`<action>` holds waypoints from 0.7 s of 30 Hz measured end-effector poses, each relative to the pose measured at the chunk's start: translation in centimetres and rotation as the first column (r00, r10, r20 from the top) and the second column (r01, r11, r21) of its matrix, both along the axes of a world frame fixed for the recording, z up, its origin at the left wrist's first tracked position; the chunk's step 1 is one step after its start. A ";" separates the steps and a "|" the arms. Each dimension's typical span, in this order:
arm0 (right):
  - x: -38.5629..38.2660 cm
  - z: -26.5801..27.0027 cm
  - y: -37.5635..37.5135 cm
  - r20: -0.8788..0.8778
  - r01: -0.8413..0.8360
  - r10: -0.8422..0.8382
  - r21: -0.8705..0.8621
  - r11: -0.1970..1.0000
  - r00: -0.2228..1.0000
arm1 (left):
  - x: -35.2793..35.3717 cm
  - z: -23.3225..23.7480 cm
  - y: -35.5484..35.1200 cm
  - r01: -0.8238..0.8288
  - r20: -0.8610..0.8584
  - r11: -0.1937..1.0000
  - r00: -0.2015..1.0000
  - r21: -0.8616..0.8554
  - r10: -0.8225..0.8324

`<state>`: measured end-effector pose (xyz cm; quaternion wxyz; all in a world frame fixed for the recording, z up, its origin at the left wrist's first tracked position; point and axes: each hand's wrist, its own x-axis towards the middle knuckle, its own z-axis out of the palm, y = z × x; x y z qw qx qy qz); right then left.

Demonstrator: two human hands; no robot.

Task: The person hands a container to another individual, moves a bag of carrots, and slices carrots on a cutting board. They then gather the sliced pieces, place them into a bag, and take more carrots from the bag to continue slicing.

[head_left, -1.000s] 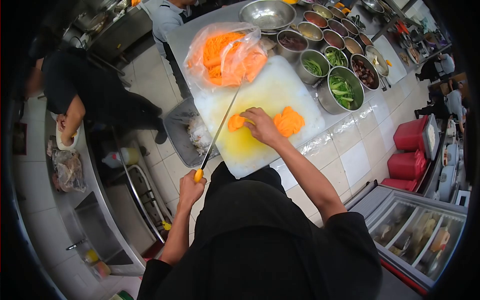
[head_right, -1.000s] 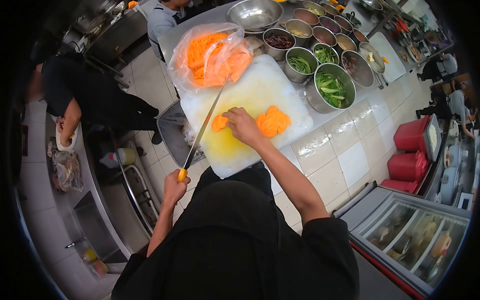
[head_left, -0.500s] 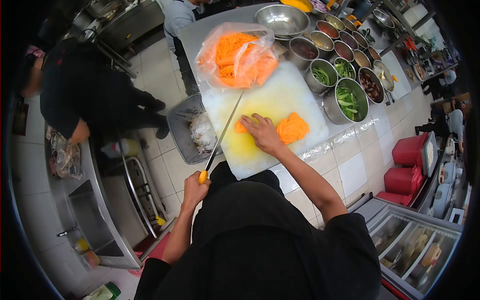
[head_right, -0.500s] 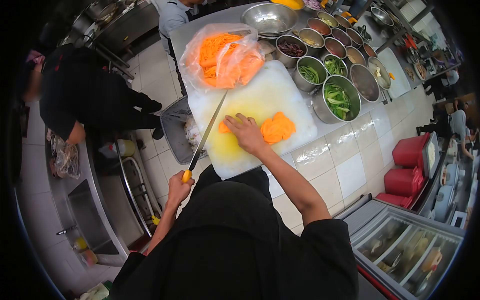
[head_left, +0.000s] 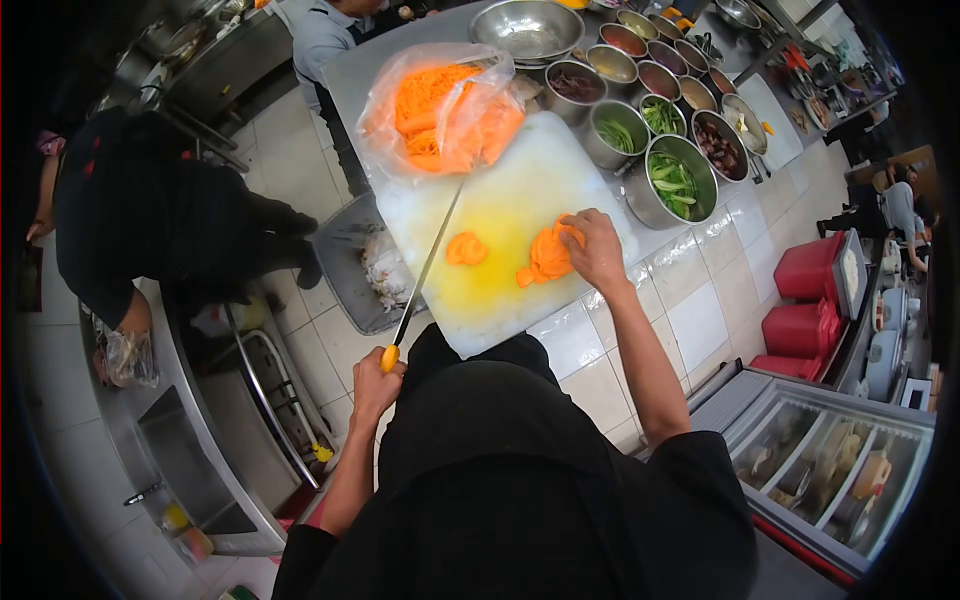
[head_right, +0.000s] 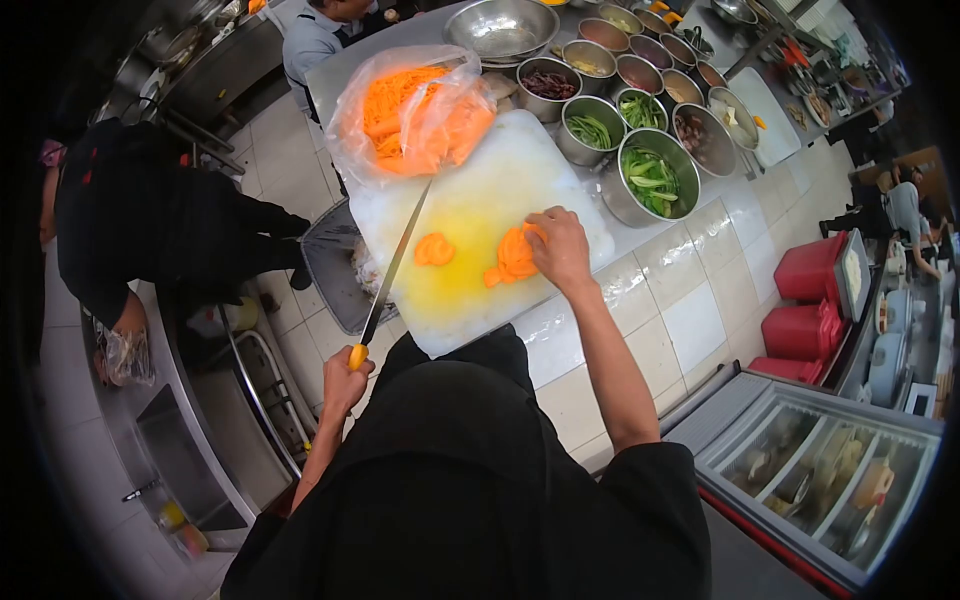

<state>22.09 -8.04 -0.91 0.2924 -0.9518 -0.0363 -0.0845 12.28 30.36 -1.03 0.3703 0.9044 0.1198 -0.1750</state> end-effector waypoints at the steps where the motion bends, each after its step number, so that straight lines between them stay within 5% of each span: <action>1: -0.4 0.1 -0.4 -0.075 0.074 -0.077 -0.037 0.997 0.994 | 0.0 0.0 -0.1 0.003 -0.003 1.000 1.000 -0.004 -0.003; 13: -0.1 -1.4 0.4 -0.162 0.158 -0.125 0.216 0.963 0.979 | 0.1 -0.1 -0.2 -0.008 0.011 1.000 1.000 -0.031 0.008; 20: 0.9 -0.3 0.1 -0.178 0.062 -0.028 0.188 0.980 0.984 | -0.6 -0.4 0.0 -0.045 0.033 0.998 0.998 -0.043 0.047; 21: 1.3 -0.2 0.1 -0.282 0.087 0.013 0.339 0.937 0.959 | -0.7 -0.4 0.0 -0.052 0.033 0.998 0.998 -0.042 0.053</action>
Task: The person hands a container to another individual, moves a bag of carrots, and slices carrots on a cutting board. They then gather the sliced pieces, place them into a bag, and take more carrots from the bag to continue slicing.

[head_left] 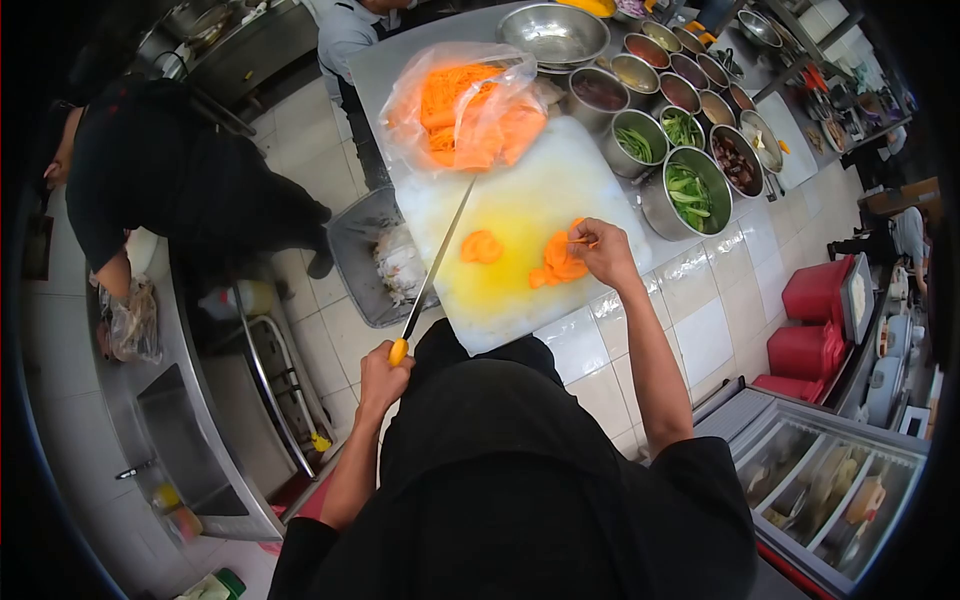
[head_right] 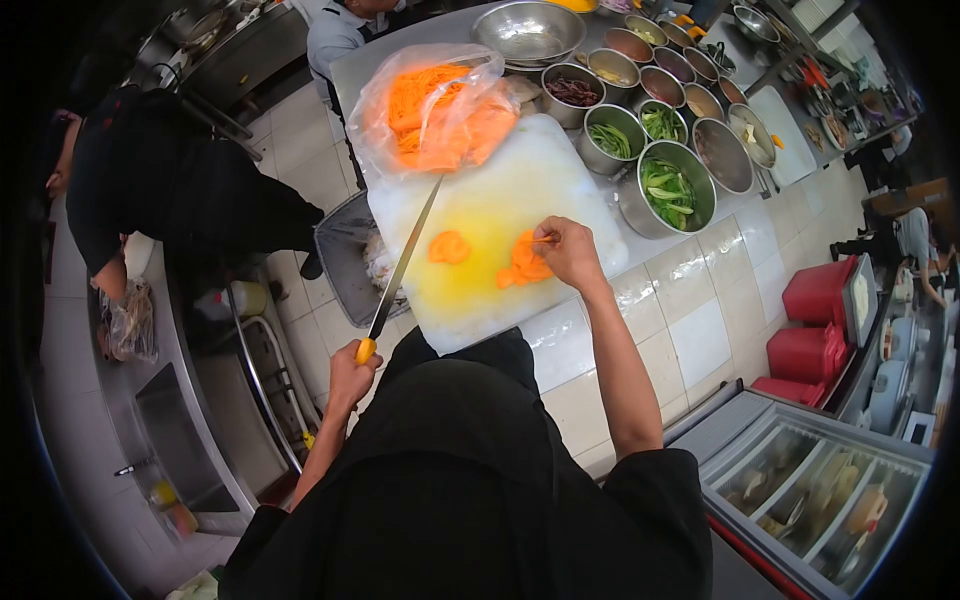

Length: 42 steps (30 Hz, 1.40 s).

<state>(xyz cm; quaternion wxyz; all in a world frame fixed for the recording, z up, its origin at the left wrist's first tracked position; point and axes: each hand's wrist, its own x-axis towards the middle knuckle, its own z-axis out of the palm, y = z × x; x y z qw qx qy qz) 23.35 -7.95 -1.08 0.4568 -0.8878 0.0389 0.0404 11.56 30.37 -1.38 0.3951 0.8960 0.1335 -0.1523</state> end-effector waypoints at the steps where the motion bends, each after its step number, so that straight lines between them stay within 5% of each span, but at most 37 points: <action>1: 0.4 0.0 0.1 -0.105 0.008 0.010 0.165 0.986 0.994 | 0.0 0.1 -0.1 -0.006 0.000 1.000 1.000 -0.006 0.006; 7: 2.3 -1.8 6.8 -0.193 -0.114 0.187 0.335 0.935 0.963 | 0.0 -0.1 0.0 -0.007 0.010 1.000 1.000 -0.011 0.007; 12: 3.0 -4.3 9.2 -0.095 -0.128 0.136 0.082 0.988 0.986 | 0.0 -0.6 0.1 -0.015 0.007 1.000 1.000 -0.010 0.015; 21: 3.1 -2.9 5.8 0.166 -0.072 0.066 0.034 0.997 0.984 | -0.1 -0.3 -0.2 -0.016 -0.005 1.000 1.000 -0.017 0.016; 22: 3.2 -2.4 3.9 0.163 -0.073 0.067 0.032 0.997 0.984 | 0.0 -0.1 -0.2 -0.012 -0.017 1.000 1.000 -0.015 0.012; 24: 3.2 -1.3 0.6 0.040 -0.207 0.235 -0.344 0.916 0.971 | 0.1 0.1 -0.2 -0.007 -0.026 1.000 1.000 -0.012 0.006; 31: 1.7 0.3 0.4 -0.070 -0.237 0.227 -0.365 0.900 0.971 | 0.6 -0.4 -0.1 0.033 -0.002 0.999 0.999 -0.010 -0.033; 37: 2.5 -0.1 0.0 -0.105 -0.190 0.171 -0.214 0.958 0.980 | 0.7 -0.1 -0.1 0.022 -0.004 1.000 1.000 -0.005 -0.022; 39: 2.8 -0.2 -0.1 -0.138 -0.060 0.068 0.064 0.996 0.988 | 0.5 -0.2 -0.1 0.013 -0.004 1.000 1.000 -0.005 -0.014; 42: 3.2 -1.5 2.2 -0.099 -0.118 0.147 0.254 0.960 0.984 | 0.4 -0.4 0.0 0.011 0.006 0.999 1.000 -0.031 -0.011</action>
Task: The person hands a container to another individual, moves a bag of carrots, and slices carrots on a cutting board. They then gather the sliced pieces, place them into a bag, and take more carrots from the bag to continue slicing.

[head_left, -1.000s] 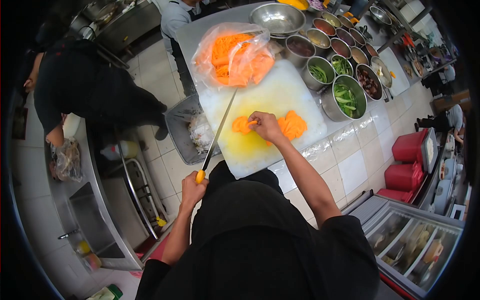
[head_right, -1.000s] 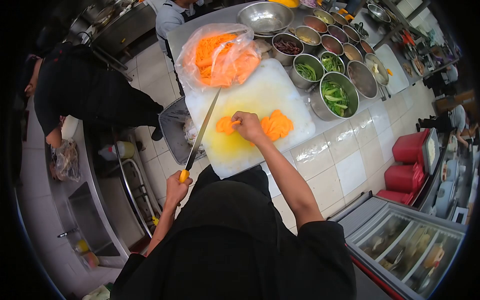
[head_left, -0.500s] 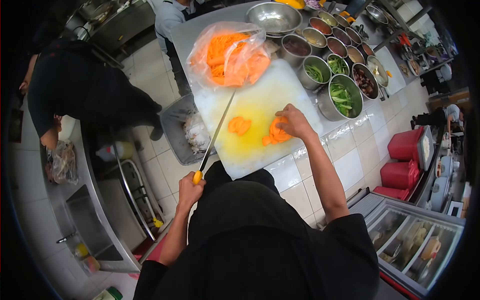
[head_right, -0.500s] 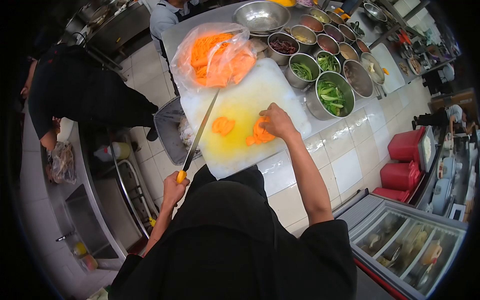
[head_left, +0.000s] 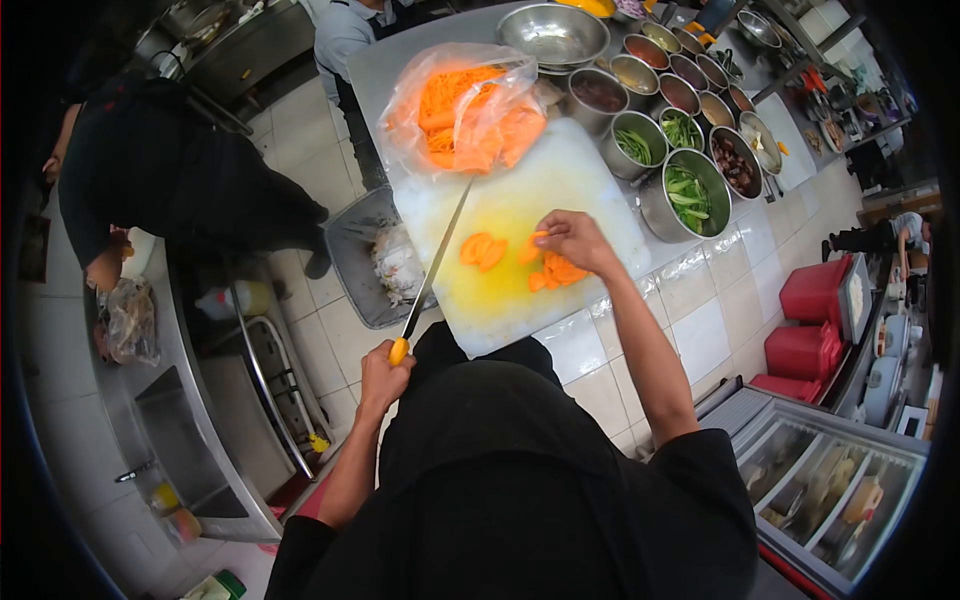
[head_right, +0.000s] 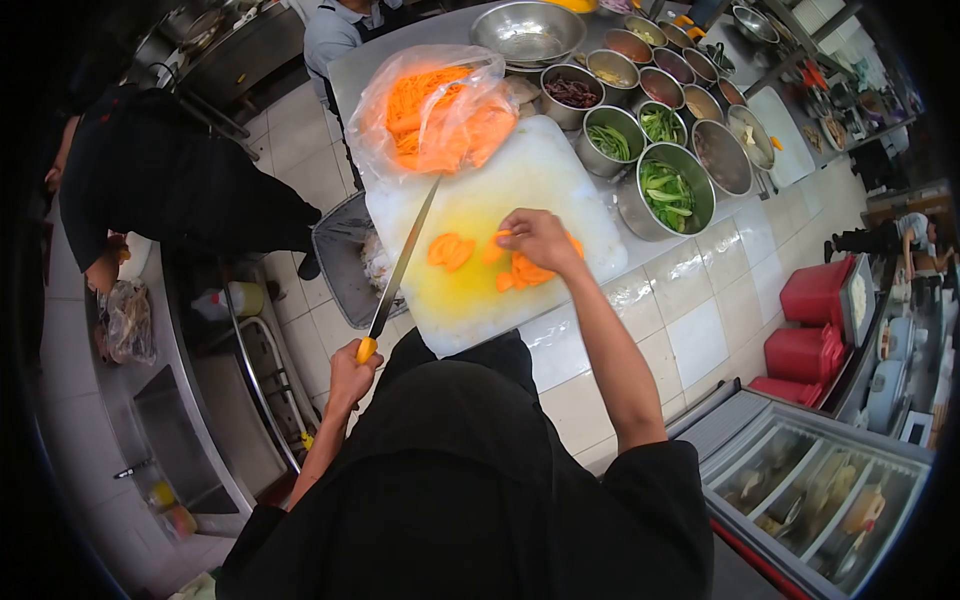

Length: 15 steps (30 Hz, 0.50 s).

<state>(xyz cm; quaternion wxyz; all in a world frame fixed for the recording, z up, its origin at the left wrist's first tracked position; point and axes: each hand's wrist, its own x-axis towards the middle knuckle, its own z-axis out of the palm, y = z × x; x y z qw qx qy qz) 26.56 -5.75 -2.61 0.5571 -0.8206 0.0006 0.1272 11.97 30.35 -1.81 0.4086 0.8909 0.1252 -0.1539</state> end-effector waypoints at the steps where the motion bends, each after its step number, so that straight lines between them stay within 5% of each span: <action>1: 0.0 -0.7 1.2 0.001 0.003 -0.003 0.000 1.000 1.000 | 0.1 0.1 -0.1 -0.003 0.000 1.000 1.000 0.001 0.003; 7: -1.1 -2.4 6.4 -0.026 0.089 -0.099 -0.258 0.962 0.995 | 0.0 0.2 -0.3 -0.029 -0.046 1.000 0.999 0.010 0.029; 10: -1.6 -3.0 6.7 0.144 0.180 -0.145 -0.274 0.945 0.979 | -0.2 -0.1 -0.2 -0.032 -0.032 0.999 0.999 0.005 0.032; 12: -1.9 -2.3 6.4 0.461 0.261 -0.105 -0.291 0.920 0.881 | -0.3 0.2 -0.3 -0.031 -0.021 1.000 0.999 -0.001 0.031; 15: -2.0 0.2 2.5 0.354 0.284 -0.182 -0.261 0.923 0.917 | -0.3 0.6 -0.5 -0.033 -0.029 0.999 0.999 0.004 0.033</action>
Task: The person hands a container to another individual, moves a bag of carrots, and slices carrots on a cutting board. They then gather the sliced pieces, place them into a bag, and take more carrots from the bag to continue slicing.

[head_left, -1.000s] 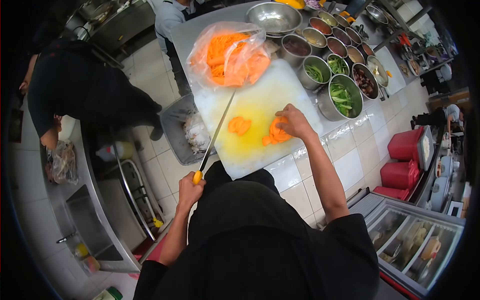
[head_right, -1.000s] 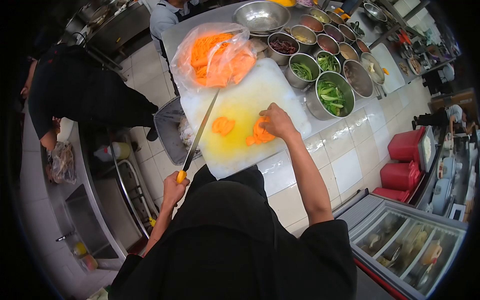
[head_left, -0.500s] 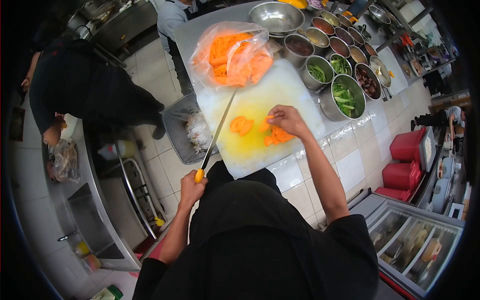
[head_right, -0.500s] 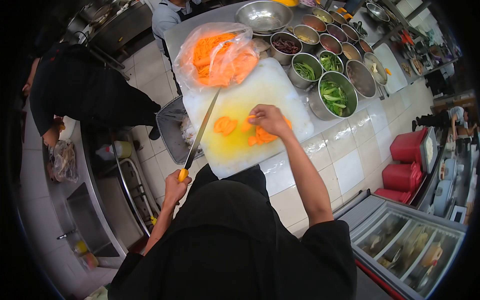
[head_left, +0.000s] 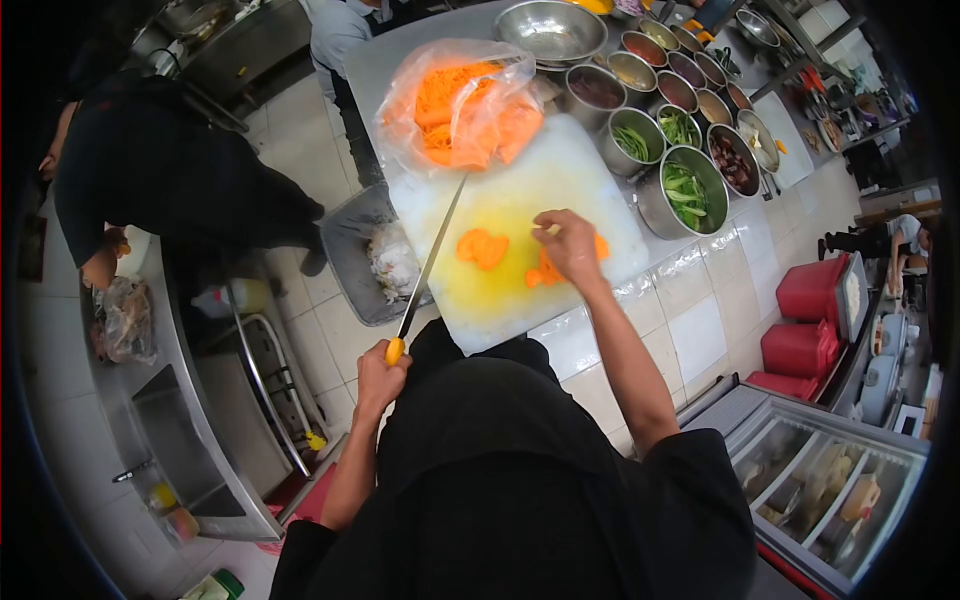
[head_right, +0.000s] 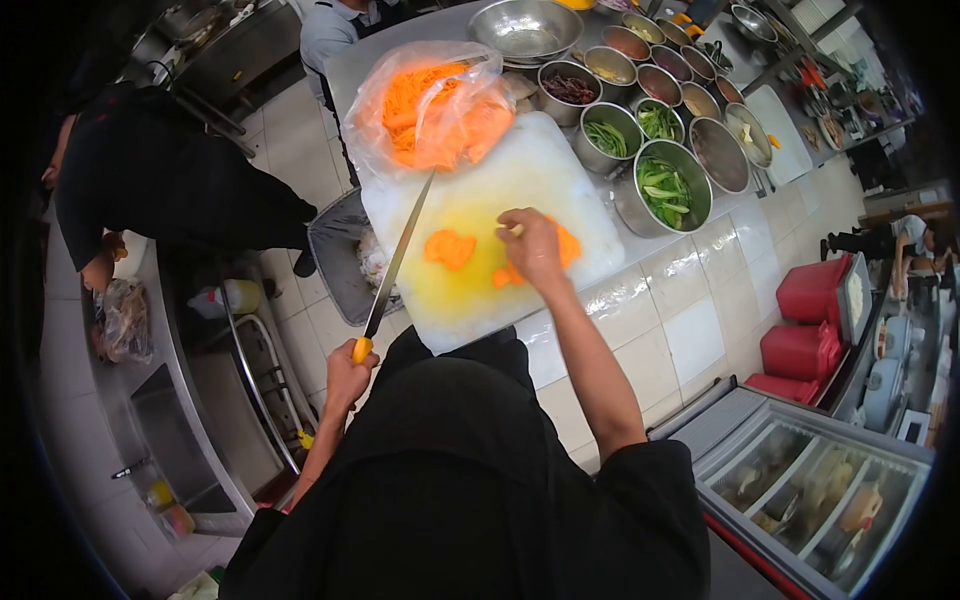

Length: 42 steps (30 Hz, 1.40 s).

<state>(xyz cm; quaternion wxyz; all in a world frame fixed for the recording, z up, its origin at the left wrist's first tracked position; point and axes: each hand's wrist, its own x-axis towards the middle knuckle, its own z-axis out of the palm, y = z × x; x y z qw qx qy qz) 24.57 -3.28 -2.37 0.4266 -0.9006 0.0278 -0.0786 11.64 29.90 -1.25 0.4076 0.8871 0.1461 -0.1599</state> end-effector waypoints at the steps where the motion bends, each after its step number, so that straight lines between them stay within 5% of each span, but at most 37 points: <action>1: -0.5 0.7 -1.8 -0.018 0.005 -0.005 -0.032 0.999 1.000 | 0.0 -0.2 0.1 0.005 0.002 1.000 1.000 0.006 -0.005; 8: -6.0 2.2 -4.4 -0.179 0.028 -0.070 -0.229 0.973 0.981 | 0.3 -0.7 -0.2 0.048 0.030 0.999 0.998 0.011 -0.048; 18: -8.4 -1.9 -2.2 0.092 0.230 -0.216 -0.175 0.957 0.972 | 0.6 -0.7 -0.5 0.052 -0.002 0.998 0.999 0.019 -0.052; 25: -8.7 -2.3 -1.3 0.087 0.279 -0.269 -0.132 0.951 0.959 | 0.4 -0.5 -0.5 0.035 0.023 0.999 0.999 0.007 -0.035; 28: -7.9 -0.5 -1.1 0.010 0.241 -0.242 0.070 0.968 0.970 | 0.2 -0.3 -0.4 0.045 0.010 0.999 0.999 0.008 -0.045; 31: -5.5 -0.2 -0.6 0.029 0.019 -0.031 0.332 0.943 0.999 | 0.2 0.1 -0.6 0.017 0.006 0.999 1.000 -0.027 -0.017; 33: -3.6 -0.2 0.5 -0.199 -0.134 0.227 0.396 0.908 0.953 | 0.3 -0.1 -0.6 0.036 0.019 0.999 0.999 -0.005 -0.036; 42: 0.7 -1.5 3.3 -0.139 -0.364 0.368 0.055 0.930 0.919 | -0.2 -0.8 -0.4 0.010 0.049 0.999 0.999 -0.034 -0.008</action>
